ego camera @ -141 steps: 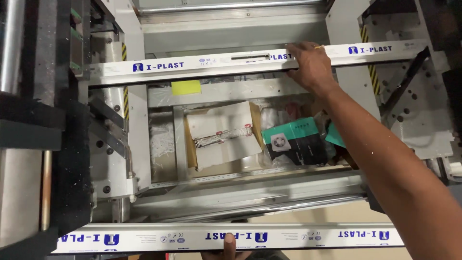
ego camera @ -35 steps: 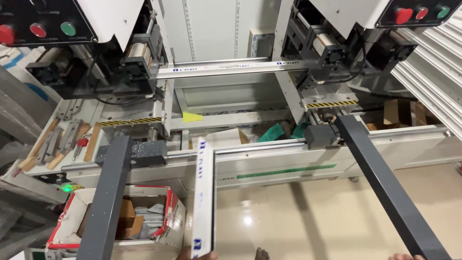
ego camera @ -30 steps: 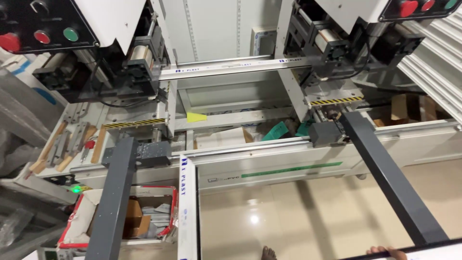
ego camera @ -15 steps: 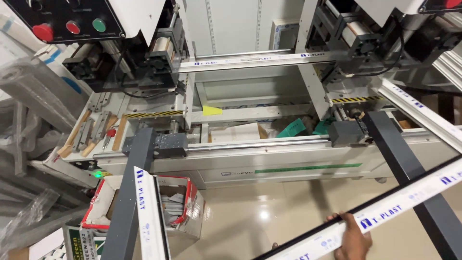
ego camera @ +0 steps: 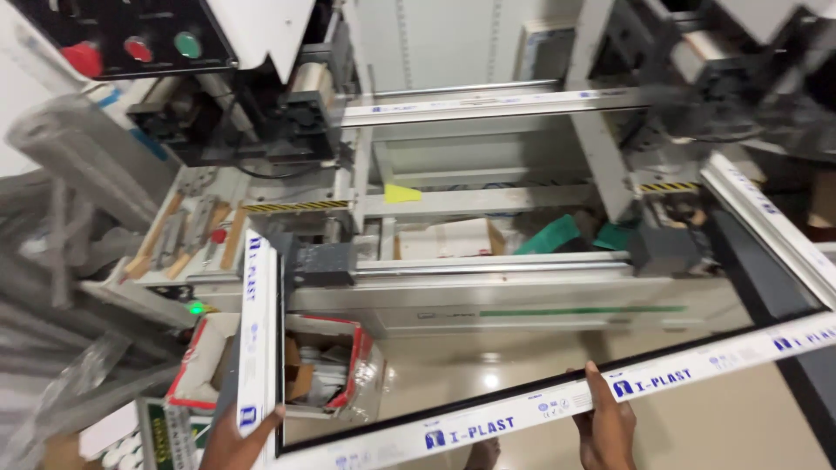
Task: Operate a PVC welding machine to join segments into a window frame.
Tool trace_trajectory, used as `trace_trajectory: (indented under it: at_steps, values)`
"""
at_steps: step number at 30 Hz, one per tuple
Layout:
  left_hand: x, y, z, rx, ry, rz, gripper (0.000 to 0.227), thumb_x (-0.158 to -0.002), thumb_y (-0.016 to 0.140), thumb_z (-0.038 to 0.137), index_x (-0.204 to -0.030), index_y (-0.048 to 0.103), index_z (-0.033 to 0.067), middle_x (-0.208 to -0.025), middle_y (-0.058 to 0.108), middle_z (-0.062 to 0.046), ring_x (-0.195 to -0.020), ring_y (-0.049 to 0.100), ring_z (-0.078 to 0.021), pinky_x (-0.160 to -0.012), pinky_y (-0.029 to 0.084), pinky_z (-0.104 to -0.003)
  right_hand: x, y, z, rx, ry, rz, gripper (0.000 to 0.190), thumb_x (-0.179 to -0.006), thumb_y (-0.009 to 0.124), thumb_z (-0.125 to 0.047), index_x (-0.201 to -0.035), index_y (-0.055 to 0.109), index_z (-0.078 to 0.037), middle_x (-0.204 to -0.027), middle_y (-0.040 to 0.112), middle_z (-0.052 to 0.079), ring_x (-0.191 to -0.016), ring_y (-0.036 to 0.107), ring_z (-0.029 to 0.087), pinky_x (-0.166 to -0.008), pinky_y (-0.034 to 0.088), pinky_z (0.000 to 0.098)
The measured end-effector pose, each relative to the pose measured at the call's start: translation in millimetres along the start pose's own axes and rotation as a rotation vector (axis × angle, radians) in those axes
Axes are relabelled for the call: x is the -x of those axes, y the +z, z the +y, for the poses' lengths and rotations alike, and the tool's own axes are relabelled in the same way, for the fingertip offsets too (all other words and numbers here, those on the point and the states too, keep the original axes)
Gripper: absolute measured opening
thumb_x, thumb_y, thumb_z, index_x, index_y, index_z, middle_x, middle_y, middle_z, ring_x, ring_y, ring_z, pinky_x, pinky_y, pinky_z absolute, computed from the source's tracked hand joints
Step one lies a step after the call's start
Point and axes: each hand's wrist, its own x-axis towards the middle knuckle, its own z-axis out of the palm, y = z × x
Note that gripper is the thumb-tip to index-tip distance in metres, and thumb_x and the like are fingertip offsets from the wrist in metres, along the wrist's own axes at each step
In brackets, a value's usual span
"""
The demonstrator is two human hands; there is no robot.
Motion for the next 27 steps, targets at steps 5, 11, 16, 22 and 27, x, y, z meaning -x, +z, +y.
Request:
trace_trajectory:
  at_steps: [5,11,16,22,27]
  values:
    - [-42.5,-15.6,78.7,-0.179,-0.007,0.107,0.052,-0.085,0.077,0.034,-0.126,0.066,0.0029,-0.115,0.077,-0.016,-0.109,0.072,-0.0271,-0.097,0.053,-0.040,-30.4,22.6,20.7,0.118,0.149,-0.134,0.043,-0.098,0.065,-0.024,-0.129,0.054,0.004,-0.115,0.064,0.019,-0.110,0.066,0.034,-0.091,0.053,0.0481]
    - [-86.6,-7.5,144.1,-0.316,0.019,0.225,0.057,-0.085,0.076,0.031,-0.134,0.057,0.0092,-0.119,0.068,-0.018,-0.112,0.067,-0.0346,-0.097,0.051,-0.045,-116.8,21.4,55.3,0.227,0.234,-0.234,0.046,-0.102,0.059,-0.023,-0.133,0.049,0.010,-0.120,0.063,0.028,-0.112,0.067,0.041,-0.093,0.054,0.0486]
    - [-128.5,-0.8,159.8,-0.404,-0.096,0.225,0.056,-0.086,0.077,0.029,-0.137,0.059,0.0174,-0.123,0.063,-0.018,-0.118,0.062,-0.0386,-0.098,0.049,-0.050,-183.4,19.6,87.5,0.219,0.370,-0.230,0.040,-0.101,0.057,-0.017,-0.134,0.048,0.004,-0.122,0.065,0.025,-0.114,0.067,0.037,-0.093,0.053,0.0452]
    - [-196.0,15.8,112.0,-0.457,-0.038,0.212,0.056,-0.083,0.078,0.031,-0.135,0.063,0.0157,-0.122,0.065,-0.020,-0.118,0.064,-0.0396,-0.101,0.052,-0.049,-335.3,-28.7,164.9,0.140,0.655,-0.433,0.037,-0.095,0.058,-0.011,-0.130,0.055,0.002,-0.115,0.073,0.024,-0.105,0.074,0.027,-0.088,0.058,0.0331]
    - [-203.9,28.4,151.7,-0.597,0.085,0.358,0.063,-0.077,0.082,0.028,-0.136,0.063,0.0146,-0.118,0.060,-0.024,-0.112,0.055,-0.0444,-0.094,0.046,-0.052,-304.2,0.3,166.8,0.155,0.599,-0.205,0.036,-0.096,0.058,-0.009,-0.130,0.054,0.003,-0.121,0.068,0.023,-0.110,0.070,0.032,-0.093,0.052,0.0403]
